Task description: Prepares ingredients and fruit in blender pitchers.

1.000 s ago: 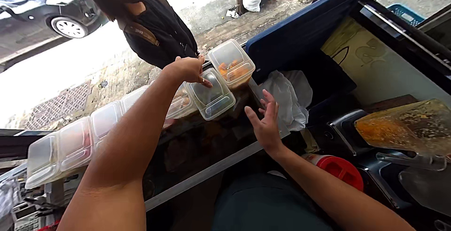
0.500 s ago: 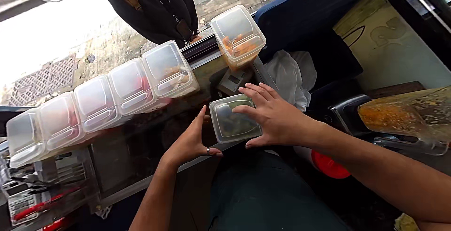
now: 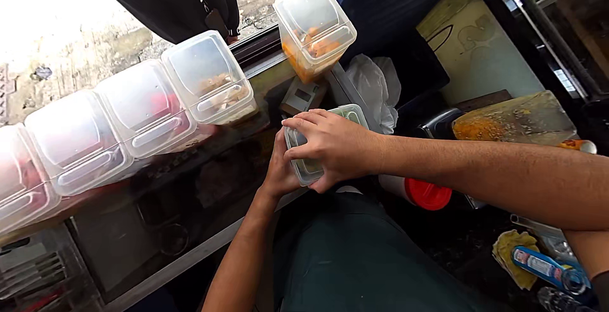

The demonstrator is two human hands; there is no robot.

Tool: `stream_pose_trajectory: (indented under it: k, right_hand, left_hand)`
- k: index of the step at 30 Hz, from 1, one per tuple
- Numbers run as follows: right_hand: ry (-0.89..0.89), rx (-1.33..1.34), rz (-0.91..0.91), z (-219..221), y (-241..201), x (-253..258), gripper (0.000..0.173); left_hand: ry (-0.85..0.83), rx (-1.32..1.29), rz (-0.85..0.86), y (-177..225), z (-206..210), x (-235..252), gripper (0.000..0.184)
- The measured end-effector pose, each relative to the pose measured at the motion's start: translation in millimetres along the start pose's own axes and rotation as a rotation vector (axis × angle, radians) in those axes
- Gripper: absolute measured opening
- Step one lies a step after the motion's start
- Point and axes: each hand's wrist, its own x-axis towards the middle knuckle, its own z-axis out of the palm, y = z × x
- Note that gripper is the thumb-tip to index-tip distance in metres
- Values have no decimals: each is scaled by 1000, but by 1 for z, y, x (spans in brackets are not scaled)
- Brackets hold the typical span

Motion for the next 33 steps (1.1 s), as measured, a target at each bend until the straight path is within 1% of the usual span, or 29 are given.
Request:
stream_pose_trajectory:
  k: [2,4,5,7,9,10,11,12,13,15,17,18,19,20,22,23,24,25,26,28,29,31,33]
  right_hand:
    - [9,111,27,-9,1,1,69]
    - [42,271,48,-23,7,1,71]
    - [87,368,71,-32,13,-1,71]
    - [218,545,153,-55,33,-12,69]
    - [340,591,285,-61,63,-33,65]
    - [355,577,391,-51,79,-44,66]
    - [338,549,490,-33,93,-52,70]
    - [297,510,559,-7,102,-57,75]
    - [240,459,589,22,105,-58,80]
    - [114,328,556,79,96,-50,87]
    - [76,212,476,114,79,-40,88]
    - [93,194,451,121,73,-38,85]
    - [175,222,437,120,67,-41,78]
    - [311,297,443,110,59,-48,65]
    - [614,543,465,67,31,-72,34]
    - [698,646,433,42,16,-88,26]
    - [725,701,385,22,1,-106,23]
    - [697,691,358,9,-12,-124,26]
    - [638,619,378,1,-22,-143,31]
    - [555,430,520,-1,-33,-181,37]
    - [556,408,606,1,-36,-201,37]
    - [636,508,752,2,-38,-247,32]
    - [793,711,843,1,-41,-296,27]
  left_hand:
    - [-2,-47,-3,1,0,-2,109]
    - [11,-85,-3,1,0,-5,105]
    - [18,-93,1,0,-2,-7,108]
    - [42,-109,13,3,-8,-16,121]
    - [117,-144,5,10,-18,-34,126]
    - [153,-146,-4,14,-26,-45,128]
    - [191,-141,-18,19,-33,-56,129]
    - [216,-125,-34,23,-41,-65,129]
    - [228,-88,-42,26,-49,-73,129]
    - [249,-35,-38,32,-60,-83,126]
    - [257,-10,-51,35,-66,-90,124]
    - [261,-13,-57,36,-66,-91,125]
    - [263,-17,-68,38,-66,-91,125]
    - [260,-17,-76,41,-64,-89,126]
    - [222,-10,-48,52,-55,-73,124]
    - [190,2,-24,57,-49,-63,123]
    - [152,14,4,62,-43,-53,122]
    - [115,23,37,64,-37,-44,121]
    - [77,29,69,64,-28,-33,122]
    - [11,18,120,59,-5,-13,126]
    - [-27,6,136,55,10,-2,128]
    - [-135,-23,196,60,50,31,129]
    - [-251,-62,245,75,100,61,131]
